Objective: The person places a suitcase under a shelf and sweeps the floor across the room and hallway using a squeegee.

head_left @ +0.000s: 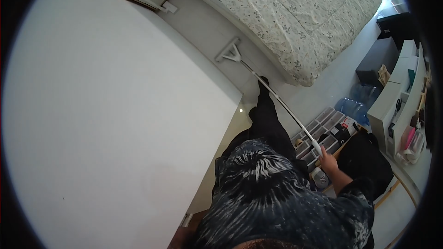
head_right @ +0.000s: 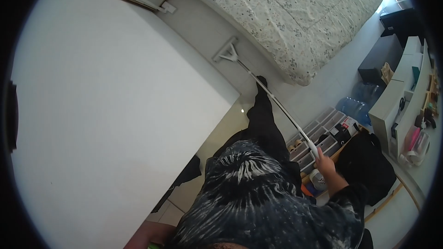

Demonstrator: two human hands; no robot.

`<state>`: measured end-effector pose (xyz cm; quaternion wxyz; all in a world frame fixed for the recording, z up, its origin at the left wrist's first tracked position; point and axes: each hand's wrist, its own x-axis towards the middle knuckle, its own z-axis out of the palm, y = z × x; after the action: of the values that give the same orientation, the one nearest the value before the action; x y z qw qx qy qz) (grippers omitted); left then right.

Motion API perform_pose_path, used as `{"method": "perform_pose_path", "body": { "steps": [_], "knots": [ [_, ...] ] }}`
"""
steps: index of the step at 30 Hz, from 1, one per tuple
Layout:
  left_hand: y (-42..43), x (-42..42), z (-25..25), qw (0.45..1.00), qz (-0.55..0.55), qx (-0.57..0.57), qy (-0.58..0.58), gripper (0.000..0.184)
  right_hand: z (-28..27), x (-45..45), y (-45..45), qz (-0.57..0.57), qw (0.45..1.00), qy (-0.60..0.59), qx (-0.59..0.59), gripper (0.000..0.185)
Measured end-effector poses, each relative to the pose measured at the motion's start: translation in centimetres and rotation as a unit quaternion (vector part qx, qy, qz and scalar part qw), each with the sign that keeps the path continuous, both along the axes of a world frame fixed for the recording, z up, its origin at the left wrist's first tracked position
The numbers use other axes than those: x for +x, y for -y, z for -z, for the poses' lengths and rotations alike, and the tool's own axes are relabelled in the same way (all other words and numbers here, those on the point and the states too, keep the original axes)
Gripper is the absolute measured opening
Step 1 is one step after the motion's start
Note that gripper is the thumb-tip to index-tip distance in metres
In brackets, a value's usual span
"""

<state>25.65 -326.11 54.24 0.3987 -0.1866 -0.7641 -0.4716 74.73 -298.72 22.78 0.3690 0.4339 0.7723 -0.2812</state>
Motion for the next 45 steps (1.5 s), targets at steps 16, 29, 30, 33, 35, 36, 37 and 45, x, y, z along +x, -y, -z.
{"method": "perform_pose_path", "body": {
  "steps": [16, 29, 30, 33, 35, 36, 37, 45],
  "knots": [
    [-1.3, -0.8, -5.5, 0.973, 0.081, 0.028, -0.213, 0.058, 11.6, -43.0, -4.1, -0.030, 0.972, -0.233, 0.027, 0.064],
    [-0.4, -2.3, -5.7, 0.940, 0.197, -0.077, -0.268, 0.055, -2.9, 1.0, 9.2, 0.051, 0.998, 0.028, -0.014, 0.067],
    [-0.7, -2.2, -5.7, 0.939, 0.210, -0.070, -0.262, 0.055, -5.8, 3.1, 10.2, 0.056, 0.995, 0.067, -0.046, 0.070],
    [-1.3, -1.8, -5.9, 0.945, 0.152, -0.084, -0.278, 0.055, -8.2, 5.9, 12.2, 0.064, 0.994, 0.081, -0.016, 0.068],
    [-1.2, -1.4, -5.8, 0.947, 0.153, -0.076, -0.273, 0.055, -9.0, 3.4, 12.2, 0.072, 0.995, 0.029, 0.056, 0.060],
    [-1.2, -1.3, -5.6, 0.948, 0.154, -0.066, -0.270, 0.054, -9.1, 2.4, 11.2, 0.070, 0.996, 0.025, 0.057, 0.060],
    [-1.2, -1.4, -5.4, 0.948, 0.151, -0.068, -0.273, 0.054, -9.3, 1.3, 9.9, 0.111, 0.993, 0.000, 0.047, 0.056],
    [-2.7, -2.0, -6.2, 0.942, 0.129, -0.055, -0.304, 0.052, -13.8, -11.4, 1.1, 0.393, 0.829, -0.145, -0.370, 0.045]
  ]
}}
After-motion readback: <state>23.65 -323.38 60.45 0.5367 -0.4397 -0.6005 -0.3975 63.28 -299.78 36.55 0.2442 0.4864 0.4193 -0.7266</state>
